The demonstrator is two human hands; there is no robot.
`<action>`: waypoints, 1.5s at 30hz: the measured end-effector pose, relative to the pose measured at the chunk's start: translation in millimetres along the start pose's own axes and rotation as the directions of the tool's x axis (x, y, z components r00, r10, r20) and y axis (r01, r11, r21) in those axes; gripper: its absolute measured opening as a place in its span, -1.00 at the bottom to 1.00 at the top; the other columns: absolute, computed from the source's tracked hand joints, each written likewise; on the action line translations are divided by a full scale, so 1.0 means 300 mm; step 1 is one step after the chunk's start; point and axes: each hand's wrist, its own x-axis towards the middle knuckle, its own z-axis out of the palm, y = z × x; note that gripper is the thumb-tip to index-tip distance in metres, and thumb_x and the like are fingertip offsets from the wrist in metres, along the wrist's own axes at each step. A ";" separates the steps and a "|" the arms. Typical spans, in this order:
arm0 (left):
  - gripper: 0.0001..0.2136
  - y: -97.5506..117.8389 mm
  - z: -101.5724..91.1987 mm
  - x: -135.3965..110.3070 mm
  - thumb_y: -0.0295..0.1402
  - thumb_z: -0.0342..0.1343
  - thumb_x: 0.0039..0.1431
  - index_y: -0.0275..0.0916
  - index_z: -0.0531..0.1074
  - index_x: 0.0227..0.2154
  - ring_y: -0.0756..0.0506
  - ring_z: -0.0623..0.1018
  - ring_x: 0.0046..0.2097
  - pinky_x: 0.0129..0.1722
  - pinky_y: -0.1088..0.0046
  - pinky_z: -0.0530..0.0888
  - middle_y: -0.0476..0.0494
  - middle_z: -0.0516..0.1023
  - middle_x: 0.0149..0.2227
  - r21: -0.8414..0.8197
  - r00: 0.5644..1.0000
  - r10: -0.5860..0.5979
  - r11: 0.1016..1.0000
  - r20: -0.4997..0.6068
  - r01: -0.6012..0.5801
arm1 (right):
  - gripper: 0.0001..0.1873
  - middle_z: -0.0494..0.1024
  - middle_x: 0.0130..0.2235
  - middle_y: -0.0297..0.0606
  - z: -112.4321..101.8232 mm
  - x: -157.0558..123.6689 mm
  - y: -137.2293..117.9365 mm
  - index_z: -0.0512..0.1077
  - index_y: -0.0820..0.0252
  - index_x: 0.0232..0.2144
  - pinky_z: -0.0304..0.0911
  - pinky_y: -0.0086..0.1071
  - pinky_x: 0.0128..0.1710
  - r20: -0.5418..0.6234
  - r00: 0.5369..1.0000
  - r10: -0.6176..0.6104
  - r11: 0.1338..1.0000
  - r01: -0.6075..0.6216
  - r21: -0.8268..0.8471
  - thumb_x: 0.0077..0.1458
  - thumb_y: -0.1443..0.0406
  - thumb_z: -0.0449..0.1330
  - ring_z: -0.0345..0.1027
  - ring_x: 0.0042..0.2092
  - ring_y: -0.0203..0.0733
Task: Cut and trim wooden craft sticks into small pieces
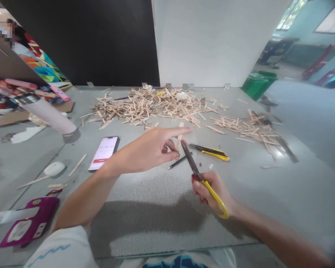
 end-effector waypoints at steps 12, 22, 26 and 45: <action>-0.34 -0.010 0.015 0.012 -0.49 0.15 0.34 -0.03 0.33 0.48 -0.05 0.71 -0.19 -0.07 0.41 0.57 -0.12 0.73 0.13 0.137 0.999 0.020 0.990 -0.041 -0.014 | -0.36 0.22 -0.70 -0.48 0.018 -0.001 -0.024 0.36 0.12 -0.54 0.11 -0.48 -0.65 0.000 0.995 0.101 0.983 -0.100 0.157 0.28 -0.24 0.21 0.11 -0.67 -0.36; -0.34 -0.017 0.019 0.008 -0.50 0.15 0.40 0.04 0.31 0.50 -0.03 0.73 -0.19 0.06 0.39 0.56 -0.07 0.74 0.14 0.223 0.999 0.023 0.975 -0.028 -0.017 | -0.31 0.23 -0.77 -0.43 0.018 -0.001 -0.069 0.30 0.11 -0.69 0.06 -0.51 -0.72 0.094 0.964 0.248 0.940 -0.263 0.219 0.19 -0.25 0.21 0.09 -0.74 -0.39; -0.32 -0.028 0.023 0.011 -0.46 0.20 0.38 0.02 0.27 0.52 -0.02 0.74 -0.21 0.00 0.42 0.59 -0.09 0.74 0.15 0.160 0.999 0.038 0.987 -0.035 -0.032 | -0.34 0.25 -0.75 -0.42 0.022 0.001 -0.074 0.28 0.10 -0.70 -0.01 -0.53 -0.73 0.084 0.962 0.261 0.939 -0.273 0.209 0.19 -0.20 0.24 0.12 -0.74 -0.40; -0.33 -0.043 0.015 0.036 -0.49 0.22 0.37 -0.01 0.32 0.50 -0.03 0.76 -0.16 -0.08 0.47 0.57 -0.11 0.75 0.10 0.142 0.996 0.087 0.986 -0.006 -0.086 | -0.37 0.36 -0.73 -0.36 0.029 0.018 -0.052 0.33 0.12 -0.66 0.03 -0.54 -0.70 0.039 0.969 0.243 0.949 -0.246 0.195 0.11 -0.21 0.26 0.18 -0.71 -0.39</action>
